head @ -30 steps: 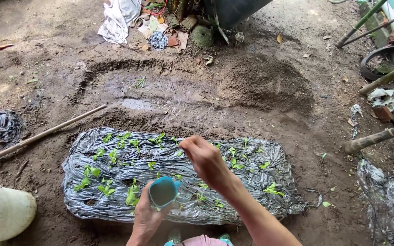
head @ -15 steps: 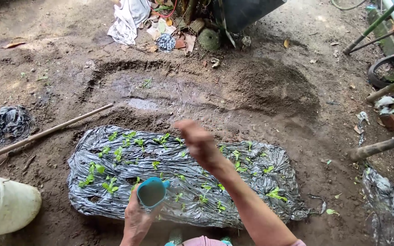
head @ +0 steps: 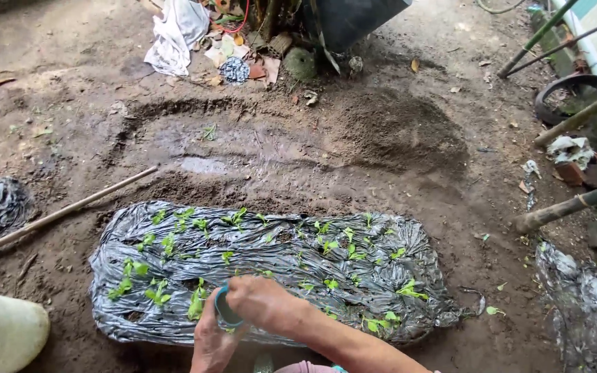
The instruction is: Watering young seedlings in a garden bed covered with plastic mulch using a small cup.
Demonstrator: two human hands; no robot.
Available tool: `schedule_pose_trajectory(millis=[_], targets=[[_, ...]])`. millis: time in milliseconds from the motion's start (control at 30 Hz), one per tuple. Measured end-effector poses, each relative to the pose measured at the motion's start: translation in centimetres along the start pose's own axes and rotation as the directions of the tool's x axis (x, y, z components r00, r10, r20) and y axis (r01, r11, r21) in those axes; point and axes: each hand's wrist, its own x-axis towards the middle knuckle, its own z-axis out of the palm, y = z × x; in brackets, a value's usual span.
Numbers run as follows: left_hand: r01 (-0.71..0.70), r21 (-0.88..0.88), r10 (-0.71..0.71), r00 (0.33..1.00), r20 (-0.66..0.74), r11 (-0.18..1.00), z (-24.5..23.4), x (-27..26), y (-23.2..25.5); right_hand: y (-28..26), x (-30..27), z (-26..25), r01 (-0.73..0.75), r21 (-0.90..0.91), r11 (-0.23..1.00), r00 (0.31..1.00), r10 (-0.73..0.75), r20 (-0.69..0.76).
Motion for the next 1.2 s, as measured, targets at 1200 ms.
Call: schedule_pose_trajectory(millis=[1200], targets=[[-0.017,0.089,0.004,0.990,0.143,0.996,-1.3,1.2,3.9,6.7,-14.4,-5.1,-0.049,0.074,0.996,0.403,0.088,-0.911]])
